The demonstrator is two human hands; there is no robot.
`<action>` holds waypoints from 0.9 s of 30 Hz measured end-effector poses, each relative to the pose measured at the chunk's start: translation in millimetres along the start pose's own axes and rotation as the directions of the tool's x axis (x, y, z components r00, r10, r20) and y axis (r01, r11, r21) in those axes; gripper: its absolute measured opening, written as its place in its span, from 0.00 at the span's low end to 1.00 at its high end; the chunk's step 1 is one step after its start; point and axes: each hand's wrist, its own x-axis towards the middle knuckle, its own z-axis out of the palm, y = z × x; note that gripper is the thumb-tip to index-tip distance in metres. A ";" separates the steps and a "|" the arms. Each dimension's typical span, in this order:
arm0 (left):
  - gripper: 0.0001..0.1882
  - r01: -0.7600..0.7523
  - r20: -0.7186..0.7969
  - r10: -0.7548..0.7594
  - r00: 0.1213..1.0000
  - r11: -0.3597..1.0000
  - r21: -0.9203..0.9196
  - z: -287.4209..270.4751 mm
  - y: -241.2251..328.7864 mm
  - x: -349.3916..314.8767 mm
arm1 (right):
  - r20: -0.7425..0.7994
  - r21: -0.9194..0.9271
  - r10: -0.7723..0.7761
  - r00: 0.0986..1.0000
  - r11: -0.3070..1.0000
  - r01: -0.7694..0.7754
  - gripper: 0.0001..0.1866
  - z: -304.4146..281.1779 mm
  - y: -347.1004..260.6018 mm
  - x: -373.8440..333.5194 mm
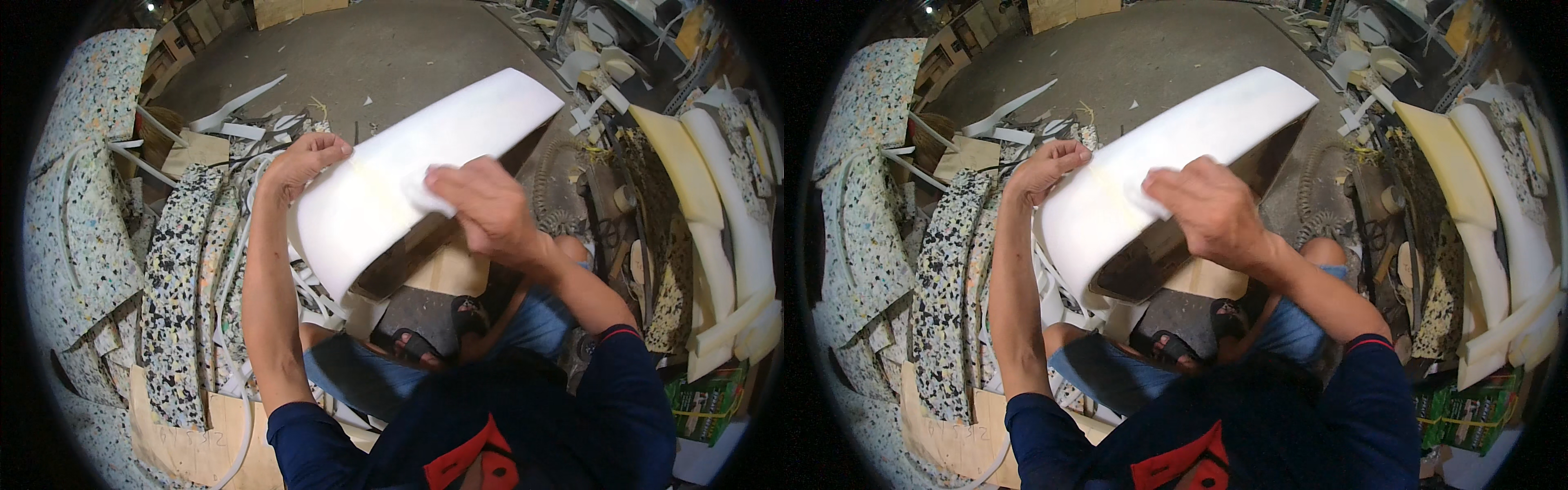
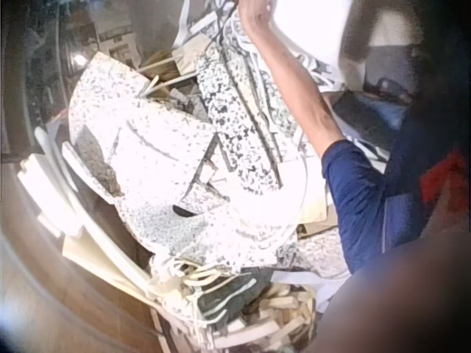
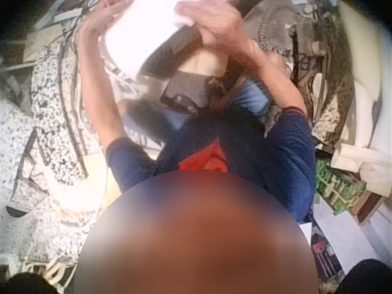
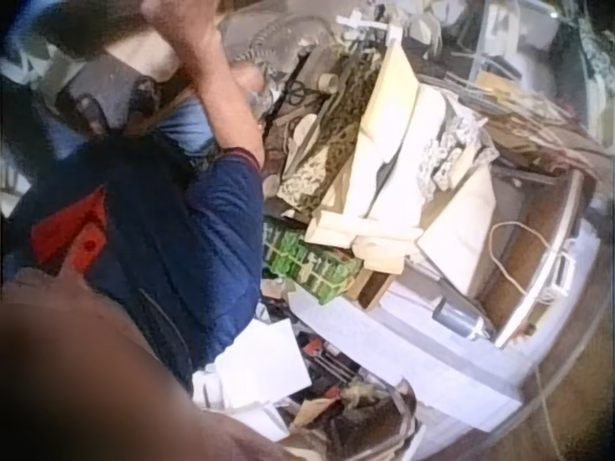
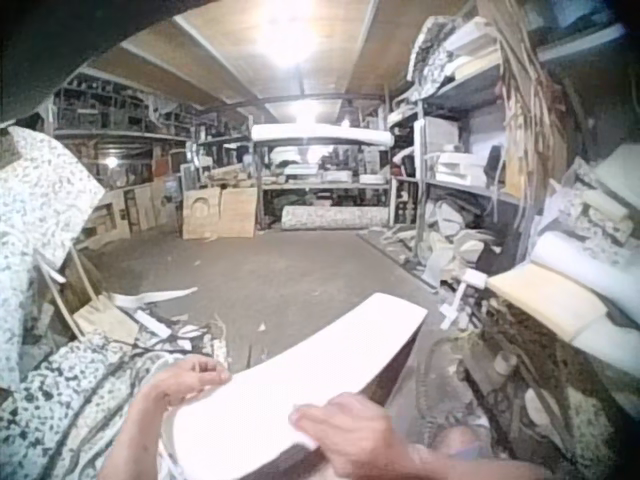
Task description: The person sits on the floor and assembles white foam pieces by applying adhesive with a spray gun, pressing the pieces together, wiping the seam, and trimming the joint with a knife. The person handles foam parts, a spray gun, and a knife during the process.
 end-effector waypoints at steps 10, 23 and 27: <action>0.26 -0.258 -0.223 0.486 0.845 0.736 0.626 5.7 26.2 -43.8 | -0.057 0.143 0.221 0.974 0.967 -0.211 0.22 -31.3 25.9 -17.7; 0.36 -0.281 -0.120 0.474 0.873 0.688 0.669 115.8 30.2 -116.6 | -0.134 0.341 0.531 0.836 0.817 -0.464 0.14 46.6 112.4 8.5; 0.35 -0.164 -0.262 0.707 0.657 0.474 0.865 105.1 42.7 -103.5 | 0.039 0.599 0.716 0.697 0.542 -0.590 0.15 48.0 119.6 7.9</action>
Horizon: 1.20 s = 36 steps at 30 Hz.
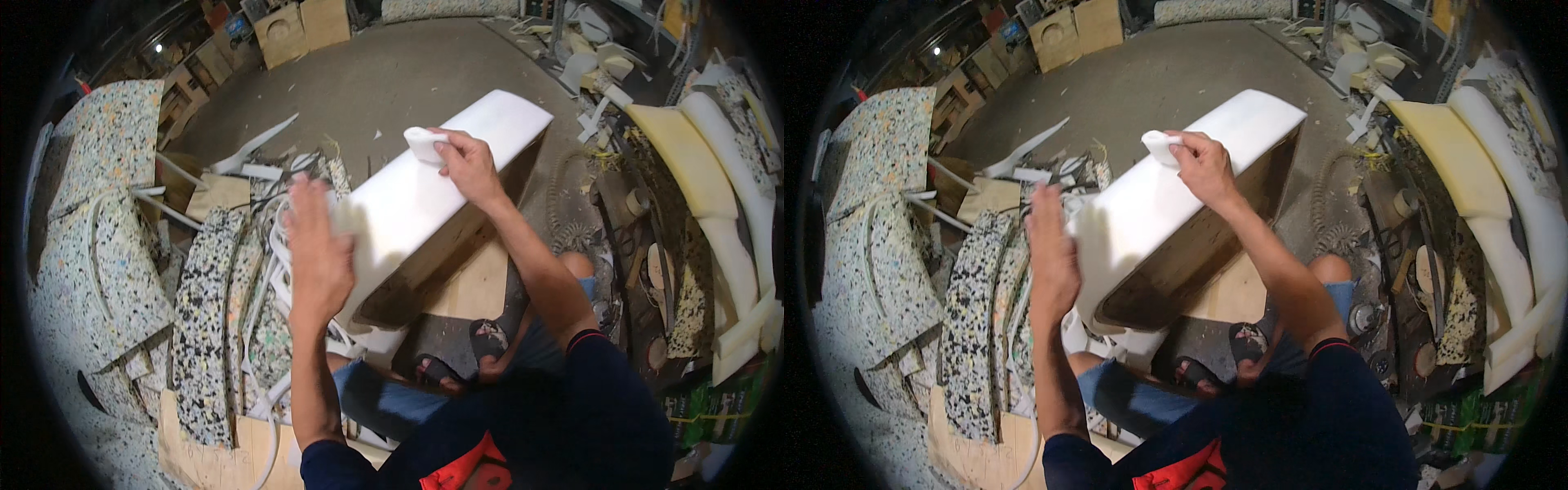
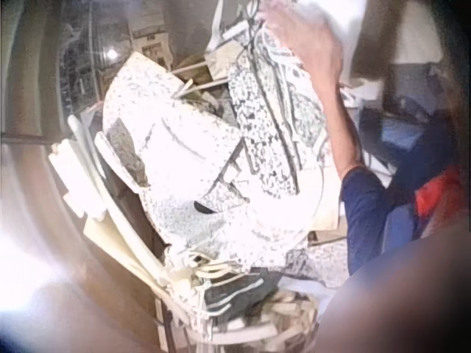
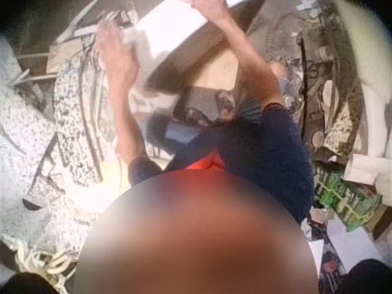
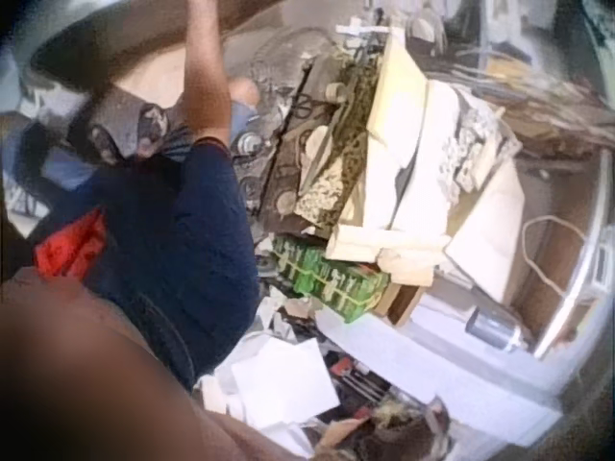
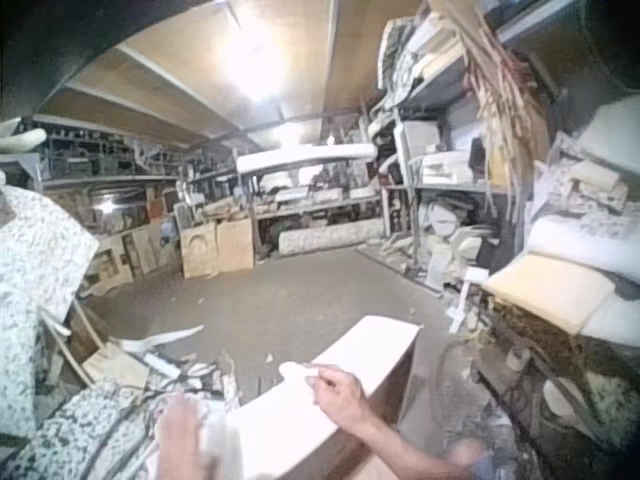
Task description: The person sits on the floor and assembles white foam pieces by applying adhesive with a spray gun, pressing the pieces together, wiping the seam, and trimming the joint with a knife. The person handles foam parts, a spray gun, and a knife during the process.
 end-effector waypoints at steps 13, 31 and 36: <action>0.44 0.012 0.325 -0.080 0.942 0.978 0.208 49.2 -3.5 25.8 | 0.034 -0.084 0.020 0.999 0.996 -0.018 0.16 -0.3 -2.4 -3.7; 0.39 0.003 0.028 0.001 1.000 0.990 -0.140 20.5 -10.6 16.7 | 0.018 -0.042 0.027 0.999 0.999 -0.026 0.17 -1.0 3.5 -1.9; 0.33 0.062 0.212 -0.052 0.976 0.997 -0.040 24.2 -30.7 -29.0 | 0.005 -0.028 0.034 0.999 0.999 -0.033 0.18 1.6 -1.0 0.0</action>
